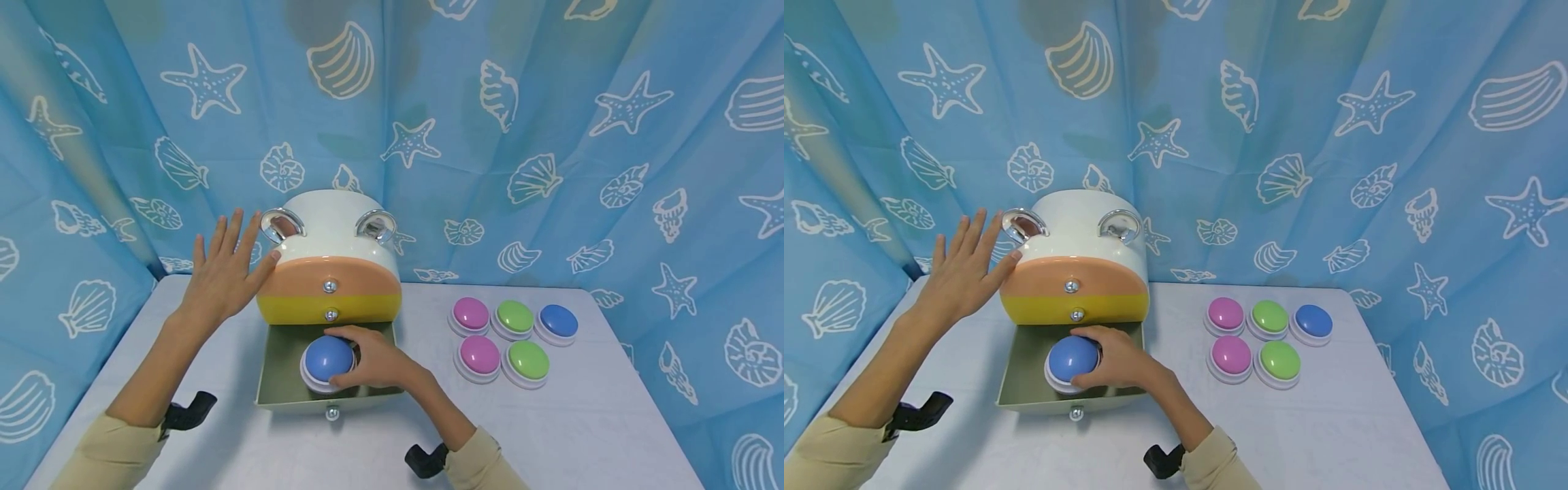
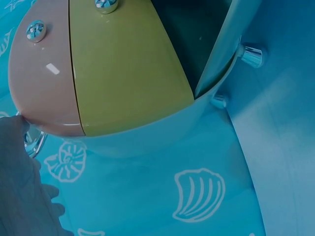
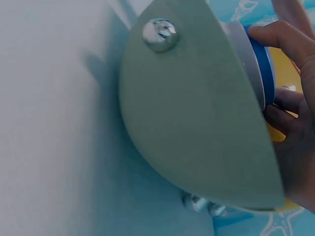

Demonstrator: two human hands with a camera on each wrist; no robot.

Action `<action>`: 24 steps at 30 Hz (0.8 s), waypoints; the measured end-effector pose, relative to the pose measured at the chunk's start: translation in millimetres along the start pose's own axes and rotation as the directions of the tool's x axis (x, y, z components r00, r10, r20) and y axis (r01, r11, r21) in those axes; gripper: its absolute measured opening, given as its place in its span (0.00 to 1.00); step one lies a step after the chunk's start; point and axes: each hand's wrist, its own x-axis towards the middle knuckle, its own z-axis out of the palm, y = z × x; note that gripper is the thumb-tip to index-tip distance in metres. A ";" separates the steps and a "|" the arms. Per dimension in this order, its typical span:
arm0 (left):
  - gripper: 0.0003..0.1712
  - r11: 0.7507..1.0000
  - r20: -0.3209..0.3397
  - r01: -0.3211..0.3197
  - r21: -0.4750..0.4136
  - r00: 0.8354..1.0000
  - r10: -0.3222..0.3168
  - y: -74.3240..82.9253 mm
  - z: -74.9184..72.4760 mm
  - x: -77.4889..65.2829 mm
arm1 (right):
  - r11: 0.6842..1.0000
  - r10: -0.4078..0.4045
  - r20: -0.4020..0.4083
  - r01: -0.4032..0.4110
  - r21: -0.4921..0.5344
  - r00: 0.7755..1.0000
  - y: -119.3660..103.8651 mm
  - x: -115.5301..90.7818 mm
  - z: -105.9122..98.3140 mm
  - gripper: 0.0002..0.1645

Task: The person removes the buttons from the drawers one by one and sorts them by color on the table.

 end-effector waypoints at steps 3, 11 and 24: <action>0.45 1.000 0.002 0.001 0.000 1.000 -0.001 0.4 0.0 0.2 | 1.000 -0.006 -0.030 0.007 0.014 1.000 -1.6 -7.6 -8.6 0.45; 0.45 1.000 0.002 0.003 -0.002 1.000 -0.003 1.3 -0.9 -0.7 | 0.999 -0.019 -0.075 0.022 0.042 0.997 -0.8 -24.1 -29.8 0.43; 0.45 1.000 -0.008 -0.004 0.016 1.000 0.004 0.2 -0.3 -0.3 | 1.000 0.012 -0.202 -0.016 -0.019 0.979 -1.6 -63.0 -74.2 0.43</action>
